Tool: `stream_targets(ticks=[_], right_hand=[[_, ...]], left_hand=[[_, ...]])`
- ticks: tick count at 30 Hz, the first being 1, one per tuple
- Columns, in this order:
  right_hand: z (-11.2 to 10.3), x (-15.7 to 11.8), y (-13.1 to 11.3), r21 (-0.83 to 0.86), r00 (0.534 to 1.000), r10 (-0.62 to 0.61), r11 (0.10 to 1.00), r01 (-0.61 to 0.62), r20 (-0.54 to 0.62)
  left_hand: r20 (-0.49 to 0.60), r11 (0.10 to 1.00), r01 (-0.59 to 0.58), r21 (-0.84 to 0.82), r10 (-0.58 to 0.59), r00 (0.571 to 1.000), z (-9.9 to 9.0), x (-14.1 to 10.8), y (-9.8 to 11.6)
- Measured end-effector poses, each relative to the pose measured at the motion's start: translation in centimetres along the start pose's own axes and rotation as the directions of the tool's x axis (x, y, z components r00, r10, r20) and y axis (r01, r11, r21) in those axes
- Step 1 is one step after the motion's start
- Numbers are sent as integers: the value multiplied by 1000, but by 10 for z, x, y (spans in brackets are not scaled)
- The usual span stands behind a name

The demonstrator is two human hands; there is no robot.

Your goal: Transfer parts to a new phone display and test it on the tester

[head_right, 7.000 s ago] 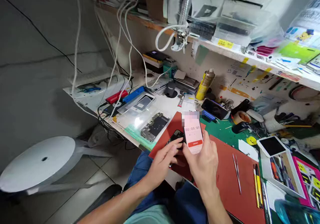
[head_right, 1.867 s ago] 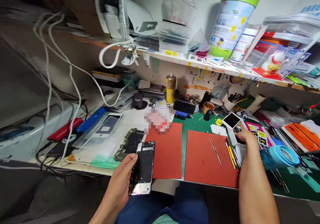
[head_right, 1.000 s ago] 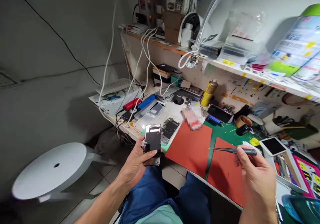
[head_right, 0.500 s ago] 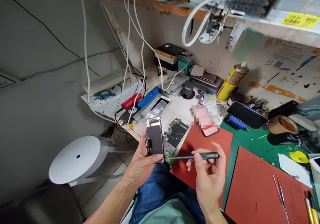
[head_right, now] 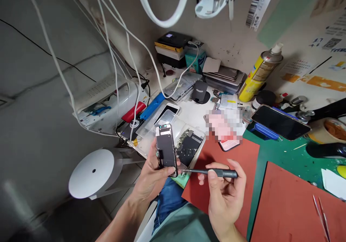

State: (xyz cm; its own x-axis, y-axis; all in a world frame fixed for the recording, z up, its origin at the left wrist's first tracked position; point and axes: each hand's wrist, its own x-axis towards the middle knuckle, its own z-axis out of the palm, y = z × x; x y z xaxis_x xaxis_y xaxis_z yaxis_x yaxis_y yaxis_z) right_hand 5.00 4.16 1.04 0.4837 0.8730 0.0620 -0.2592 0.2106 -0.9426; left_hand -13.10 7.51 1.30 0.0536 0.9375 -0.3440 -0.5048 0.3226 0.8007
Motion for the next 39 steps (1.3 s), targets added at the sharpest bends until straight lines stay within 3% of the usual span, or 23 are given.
stream_targets(ticks=[7,15,30,35,39], right_hand=[[2,5,-5,7,1000,12,1000,-12,-6],[3,4,-10,17,1000,-6,1000,6,13],[-1,2,-10,72,1000,29,997,-29,-5],[-3,3,-20,101,995,-26,994,35,-96],[-4,-5,-26,92,988,-68,992,82,-142]], left_hand=[[-72,997,72,0,-72,995,7,-2,3],[-99,998,50,48,-45,994,10,-4,3],[44,995,90,-47,-88,995,1,-9,2],[-29,990,82,-115,-86,996,4,-10,8],[-79,976,4,-217,-22,997,11,-10,12]])
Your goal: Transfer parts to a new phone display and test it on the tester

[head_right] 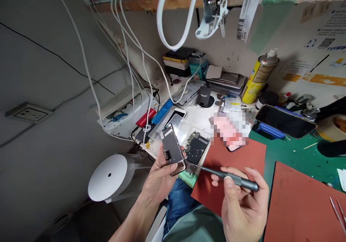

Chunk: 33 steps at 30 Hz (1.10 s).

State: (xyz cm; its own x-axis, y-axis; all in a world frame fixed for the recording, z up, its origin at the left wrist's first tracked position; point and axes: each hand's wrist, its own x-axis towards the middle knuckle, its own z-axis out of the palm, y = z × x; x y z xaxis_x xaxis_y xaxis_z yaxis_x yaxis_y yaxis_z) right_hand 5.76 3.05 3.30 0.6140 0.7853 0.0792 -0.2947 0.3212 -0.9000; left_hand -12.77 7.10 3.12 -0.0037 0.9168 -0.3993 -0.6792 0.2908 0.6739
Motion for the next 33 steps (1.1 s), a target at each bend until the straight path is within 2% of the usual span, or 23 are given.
stream_targets(ticks=[4,9,23,29,33], right_hand=[[1,-13,3,-21,999,-14,1000,15,44],[4,-23,9,-45,998,-54,997,56,36],[2,-18,10,-96,998,-16,995,21,53],[3,-17,9,-109,998,1,994,6,64],[2,-13,5,-137,993,-3,990,19,118]], left_hand=[[-69,996,-31,-87,25,997,8,1,-1],[-150,992,-22,-126,3,989,17,1,-2],[-150,994,-9,-112,-8,989,16,-2,-3],[-123,998,-26,-61,18,992,17,-2,-2],[-117,998,-63,-5,62,991,15,0,-3]])
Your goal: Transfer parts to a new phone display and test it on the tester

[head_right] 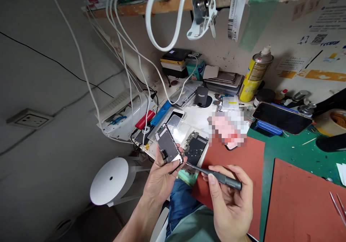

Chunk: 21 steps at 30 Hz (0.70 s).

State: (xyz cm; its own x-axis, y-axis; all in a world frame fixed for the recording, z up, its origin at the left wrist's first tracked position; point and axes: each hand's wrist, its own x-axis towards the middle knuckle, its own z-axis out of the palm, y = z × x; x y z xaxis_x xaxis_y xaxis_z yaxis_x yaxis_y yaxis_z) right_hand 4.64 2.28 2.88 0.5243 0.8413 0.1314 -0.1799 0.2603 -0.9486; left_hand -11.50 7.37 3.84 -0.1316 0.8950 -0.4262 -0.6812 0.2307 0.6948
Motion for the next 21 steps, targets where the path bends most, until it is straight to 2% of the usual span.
stream_targets(ticks=[4,9,12,15,21], right_hand=[[-7,9,-2,-117,996,81,990,-75,45],[-14,20,-1,-313,987,159,937,-157,-17],[-13,22,-2,-320,992,126,939,-122,-9],[-12,23,-2,-286,995,91,955,-73,49],[-12,25,1,-265,987,109,961,-74,121]], left_hand=[[35,996,-71,50,69,997,-2,1,0],[68,989,-120,84,114,991,-1,0,-1],[67,988,-123,89,117,991,-1,0,-2],[66,989,-121,90,115,991,-3,1,-3],[85,987,-130,95,122,989,-6,2,-2]])
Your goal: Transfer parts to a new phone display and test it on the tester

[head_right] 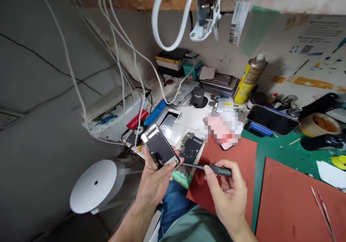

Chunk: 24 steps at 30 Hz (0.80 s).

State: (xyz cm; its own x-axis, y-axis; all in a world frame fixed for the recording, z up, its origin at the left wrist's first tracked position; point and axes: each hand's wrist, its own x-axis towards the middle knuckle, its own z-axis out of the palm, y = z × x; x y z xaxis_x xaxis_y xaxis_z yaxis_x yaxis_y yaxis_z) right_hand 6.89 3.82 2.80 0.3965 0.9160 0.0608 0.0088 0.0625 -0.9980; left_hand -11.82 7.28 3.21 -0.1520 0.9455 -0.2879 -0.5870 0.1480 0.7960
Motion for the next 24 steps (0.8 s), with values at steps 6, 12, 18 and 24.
stream_targets(ticks=[6,12,18,24], right_hand=[[-1,6,2,22,999,25,999,-26,47],[-3,8,-2,32,998,10,999,-12,69],[-11,16,-5,-15,995,32,999,-31,98],[-8,30,-3,62,991,36,997,-44,126]], left_hand=[[-4,1000,19,6,-19,1000,0,4,-1],[-6,1000,21,8,-21,1000,7,7,-1],[5,1000,17,-5,-17,1000,12,10,-3],[8,999,24,-38,-24,1000,15,9,-6]])
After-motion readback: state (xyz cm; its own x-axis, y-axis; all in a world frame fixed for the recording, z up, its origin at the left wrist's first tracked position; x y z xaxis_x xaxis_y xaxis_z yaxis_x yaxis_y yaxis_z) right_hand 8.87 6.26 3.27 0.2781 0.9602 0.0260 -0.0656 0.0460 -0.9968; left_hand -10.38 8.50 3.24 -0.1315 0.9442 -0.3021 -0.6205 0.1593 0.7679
